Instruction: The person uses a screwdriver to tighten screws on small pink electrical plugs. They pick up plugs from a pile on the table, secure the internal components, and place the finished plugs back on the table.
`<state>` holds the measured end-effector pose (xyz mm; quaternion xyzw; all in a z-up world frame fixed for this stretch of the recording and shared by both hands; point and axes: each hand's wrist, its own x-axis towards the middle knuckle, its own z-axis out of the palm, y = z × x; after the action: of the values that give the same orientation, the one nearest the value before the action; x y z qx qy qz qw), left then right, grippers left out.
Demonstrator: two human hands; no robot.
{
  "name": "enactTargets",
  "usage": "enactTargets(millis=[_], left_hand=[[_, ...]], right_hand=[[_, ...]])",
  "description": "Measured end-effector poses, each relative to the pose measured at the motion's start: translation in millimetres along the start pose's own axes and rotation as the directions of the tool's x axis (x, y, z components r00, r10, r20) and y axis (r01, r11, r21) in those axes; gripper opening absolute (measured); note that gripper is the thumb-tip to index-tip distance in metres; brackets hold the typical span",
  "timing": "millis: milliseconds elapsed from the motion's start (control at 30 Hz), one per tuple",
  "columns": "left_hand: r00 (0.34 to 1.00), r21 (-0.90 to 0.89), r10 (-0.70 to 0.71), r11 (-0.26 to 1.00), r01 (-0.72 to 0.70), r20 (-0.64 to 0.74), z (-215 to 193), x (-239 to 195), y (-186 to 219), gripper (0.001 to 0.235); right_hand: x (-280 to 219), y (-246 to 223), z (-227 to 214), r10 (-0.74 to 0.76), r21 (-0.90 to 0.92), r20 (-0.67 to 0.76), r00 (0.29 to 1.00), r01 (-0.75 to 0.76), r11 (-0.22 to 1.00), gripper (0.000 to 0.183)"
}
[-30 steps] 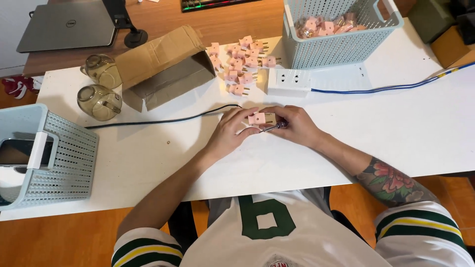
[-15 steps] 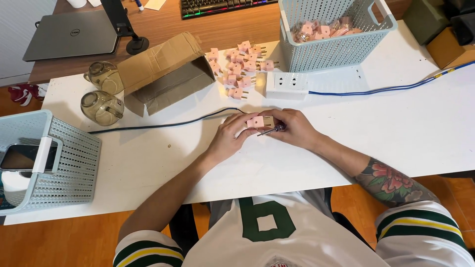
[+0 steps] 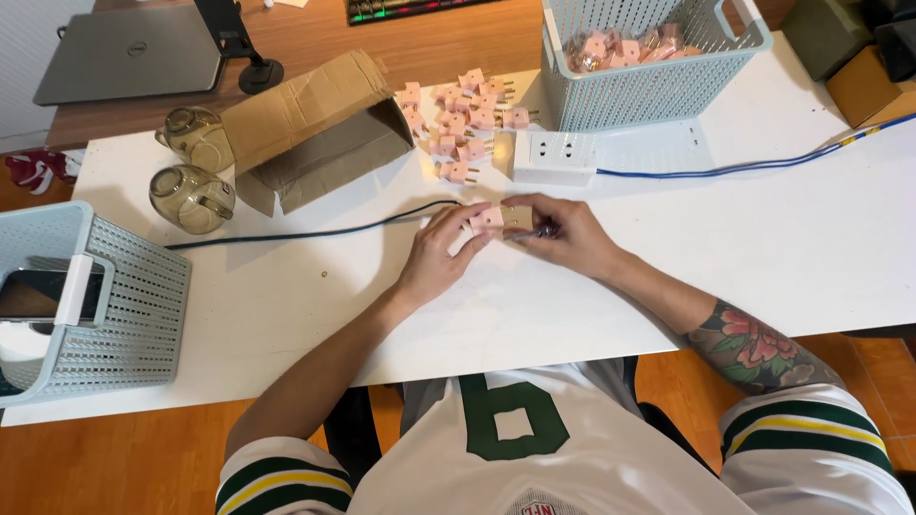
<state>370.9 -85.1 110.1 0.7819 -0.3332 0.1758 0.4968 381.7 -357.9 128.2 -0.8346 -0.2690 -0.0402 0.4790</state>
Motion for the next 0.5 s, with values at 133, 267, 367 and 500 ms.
enactTargets(millis=[133, 267, 367, 500], left_hand=[[0.999, 0.023, 0.005, 1.0, -0.004, -0.05, -1, 0, 0, 0.045], [0.998, 0.011, 0.007, 1.0, -0.006, -0.067, -5, 3, 5, 0.044], [0.998, 0.019, -0.004, 1.0, 0.005, -0.068, -6, 0, 3, 0.045], [0.998, 0.015, -0.011, 1.0, 0.012, -0.061, -5, 0, 4, 0.045]], right_hand=[[1, -5, -3, 0.064, 0.1, -0.031, 0.997, -0.06, 0.993, 0.052], [5, 0, -9, 0.115, 0.129, -0.039, 0.993, -0.109, 0.986, 0.051], [3, 5, -10, 0.154, 0.163, -0.026, 0.988, -0.148, 0.975, 0.046], [1, 8, -9, 0.165, 0.156, -0.033, 0.986, -0.158, 0.975, 0.037]])
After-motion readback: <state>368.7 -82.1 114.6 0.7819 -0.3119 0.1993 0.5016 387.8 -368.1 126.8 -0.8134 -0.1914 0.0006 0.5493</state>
